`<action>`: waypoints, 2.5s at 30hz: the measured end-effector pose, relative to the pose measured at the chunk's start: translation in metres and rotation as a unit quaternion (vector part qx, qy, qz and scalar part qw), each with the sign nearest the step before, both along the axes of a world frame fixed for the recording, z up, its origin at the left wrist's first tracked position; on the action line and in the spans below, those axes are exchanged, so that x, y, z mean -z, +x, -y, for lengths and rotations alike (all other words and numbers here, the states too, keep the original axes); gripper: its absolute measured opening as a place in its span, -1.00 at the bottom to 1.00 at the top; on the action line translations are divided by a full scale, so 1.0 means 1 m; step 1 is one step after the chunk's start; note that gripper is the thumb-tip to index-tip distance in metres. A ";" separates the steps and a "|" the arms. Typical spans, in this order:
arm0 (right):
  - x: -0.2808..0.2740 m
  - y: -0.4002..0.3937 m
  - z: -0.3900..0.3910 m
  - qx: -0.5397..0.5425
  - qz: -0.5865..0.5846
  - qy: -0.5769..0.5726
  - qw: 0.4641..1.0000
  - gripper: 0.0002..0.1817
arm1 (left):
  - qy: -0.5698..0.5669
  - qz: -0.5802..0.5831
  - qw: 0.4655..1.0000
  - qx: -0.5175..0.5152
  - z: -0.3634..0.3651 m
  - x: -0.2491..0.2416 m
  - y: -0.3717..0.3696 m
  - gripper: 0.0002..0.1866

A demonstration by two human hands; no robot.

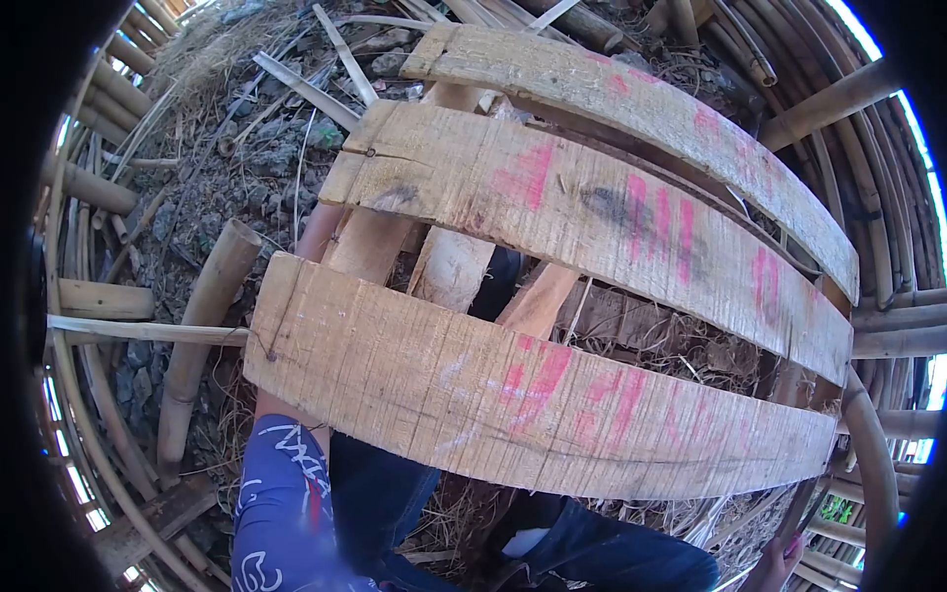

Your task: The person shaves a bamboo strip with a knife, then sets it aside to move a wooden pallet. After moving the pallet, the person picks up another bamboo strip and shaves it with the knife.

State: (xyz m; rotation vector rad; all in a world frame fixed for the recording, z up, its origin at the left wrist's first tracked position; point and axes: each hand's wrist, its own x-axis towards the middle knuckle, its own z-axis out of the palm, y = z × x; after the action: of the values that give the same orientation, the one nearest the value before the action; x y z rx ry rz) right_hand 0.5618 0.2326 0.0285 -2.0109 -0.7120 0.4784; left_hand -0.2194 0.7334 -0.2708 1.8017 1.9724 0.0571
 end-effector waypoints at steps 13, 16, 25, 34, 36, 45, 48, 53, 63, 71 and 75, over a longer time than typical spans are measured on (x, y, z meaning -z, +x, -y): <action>0.010 0.005 0.005 -0.012 -0.016 -0.025 0.999 -0.67 | 0.295 -0.278 0.911 0.081 -0.019 0.070 0.044 -0.44; 0.013 0.007 0.006 -0.015 -0.023 -0.022 0.999 -0.64 | 0.274 -0.246 0.926 0.076 -0.010 0.060 0.043 -0.48; 0.024 0.025 0.021 -0.043 -0.055 -0.019 0.997 -0.58 | 0.269 -0.121 0.953 0.072 0.014 0.057 0.030 -0.59; 0.030 0.014 0.028 -0.055 -0.080 -0.012 0.995 -0.57 | 0.291 -0.210 0.903 0.237 0.091 -0.113 -0.048 -0.71; 0.030 -0.005 0.024 -0.045 -0.075 -0.002 0.996 -0.59 | 0.281 -0.228 0.896 0.259 0.119 -0.137 -0.061 -0.70; 0.021 -0.041 0.035 -0.077 -0.094 0.007 0.993 -0.73 | 0.200 -0.216 0.916 0.272 0.266 -0.248 -0.100 -0.67; 0.028 -0.026 0.045 -0.120 -0.072 -0.010 0.990 -0.74 | 0.221 -0.221 0.922 0.229 0.322 -0.260 -0.097 -0.68; 0.017 -0.044 0.048 -0.115 -0.077 -0.013 0.990 -0.72 | 0.021 -0.258 0.962 0.083 0.391 -0.267 -0.092 -0.17; -0.059 -0.089 0.075 -0.160 -0.047 0.007 0.986 -0.63 | 0.031 -0.021 0.992 -0.120 0.521 -0.346 -0.033 -0.61; -0.106 -0.084 0.101 -0.161 0.000 0.062 0.985 -0.50 | 0.009 0.156 0.966 -0.208 0.699 -0.260 -0.043 -0.65; -0.139 -0.086 0.084 -0.139 0.014 0.054 0.989 -0.49 | 0.027 0.195 0.947 -0.254 0.790 -0.213 -0.013 -0.66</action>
State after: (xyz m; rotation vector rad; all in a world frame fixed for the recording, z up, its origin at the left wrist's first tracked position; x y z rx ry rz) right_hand 0.4758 0.1489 0.1670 -1.8284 -1.0220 0.5609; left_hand -0.2323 -0.0569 -0.0581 1.1491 2.0863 0.5877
